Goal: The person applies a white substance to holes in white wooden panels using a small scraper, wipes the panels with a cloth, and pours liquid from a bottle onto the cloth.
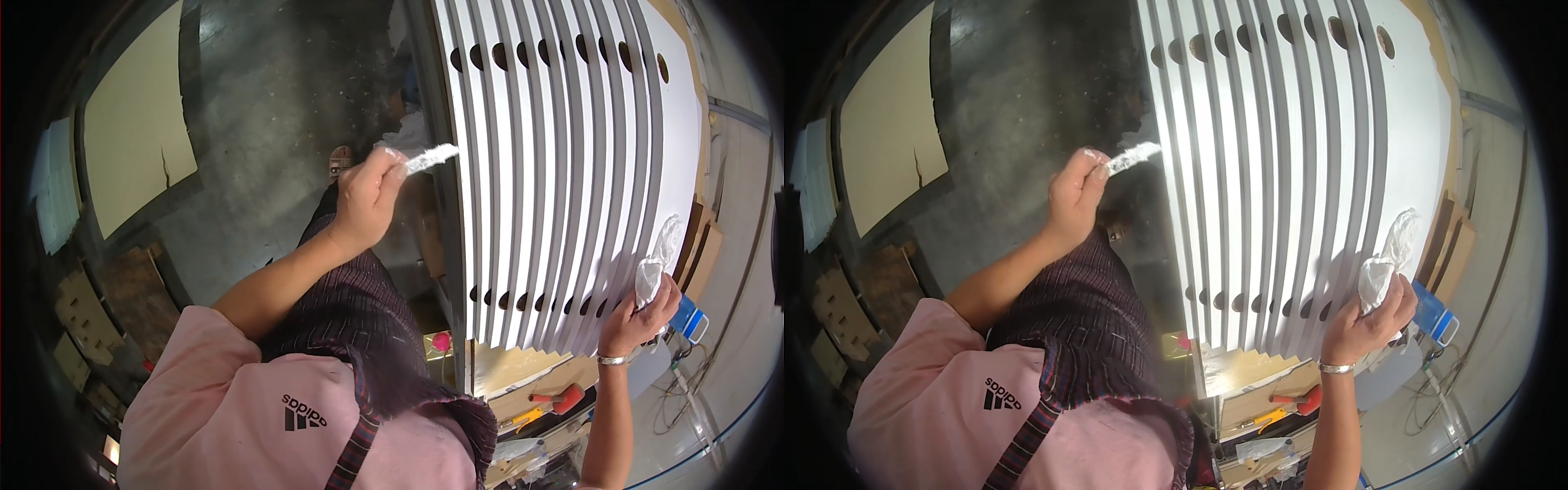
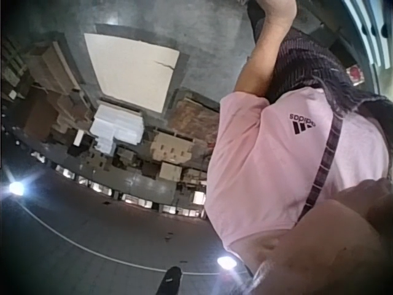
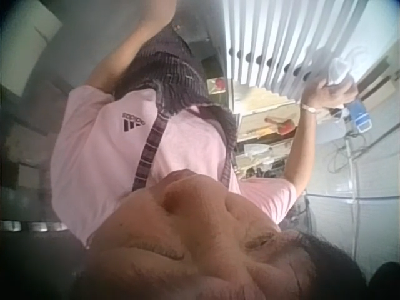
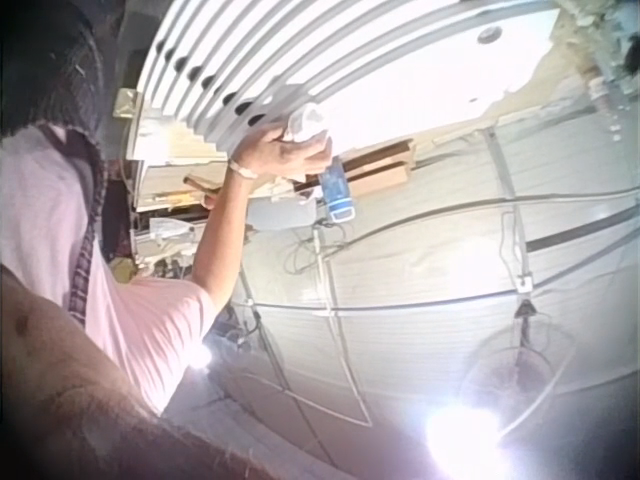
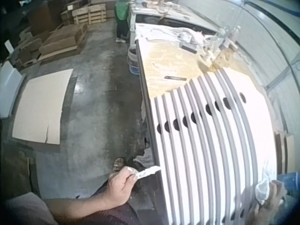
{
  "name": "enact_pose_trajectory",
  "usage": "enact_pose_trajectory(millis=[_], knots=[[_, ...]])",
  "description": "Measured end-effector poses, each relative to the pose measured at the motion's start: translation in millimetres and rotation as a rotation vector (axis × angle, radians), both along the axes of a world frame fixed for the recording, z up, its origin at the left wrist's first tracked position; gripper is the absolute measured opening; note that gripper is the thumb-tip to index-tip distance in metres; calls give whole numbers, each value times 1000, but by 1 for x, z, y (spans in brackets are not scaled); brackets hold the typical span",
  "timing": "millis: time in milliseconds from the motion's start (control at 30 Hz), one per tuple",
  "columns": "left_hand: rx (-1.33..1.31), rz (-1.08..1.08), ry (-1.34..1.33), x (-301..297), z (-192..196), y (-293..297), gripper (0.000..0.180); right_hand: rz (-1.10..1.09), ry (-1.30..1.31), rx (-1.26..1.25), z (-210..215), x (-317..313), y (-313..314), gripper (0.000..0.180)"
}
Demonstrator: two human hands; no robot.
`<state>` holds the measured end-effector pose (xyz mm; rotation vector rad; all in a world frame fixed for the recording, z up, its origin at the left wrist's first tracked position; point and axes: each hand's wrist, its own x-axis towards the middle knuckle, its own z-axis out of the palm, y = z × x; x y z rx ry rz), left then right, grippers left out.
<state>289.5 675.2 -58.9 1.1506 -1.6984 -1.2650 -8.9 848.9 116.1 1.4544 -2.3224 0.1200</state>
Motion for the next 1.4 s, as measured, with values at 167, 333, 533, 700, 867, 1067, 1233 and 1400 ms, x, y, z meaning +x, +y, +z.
enact_pose_trajectory(millis=[167,333,533,700,867,1067,1233,1400], knots=[[-131,-39,43,-2,-1,-2,4,2,14,8,0,0,0,46],[-235,-3,-39,-3,-4,-11,2,-6,3,5,-1,0,-1,47],[-178,9,55,-6,11,-17,3,-6,5,11,1,2,-1,48],[-178,-135,121,-21,22,1,3,-16,12,28,1,1,-2,51],[-242,-104,94,-26,20,-3,2,-20,14,11,0,3,-2,53],[-91,-43,96,-17,23,-6,3,-29,29,30,1,1,-1,53],[-29,-147,74,8,11,17,2,-23,24,18,-3,-1,-1,52],[-61,-178,69,11,2,32,3,-9,17,3,-2,-2,-1,50]])
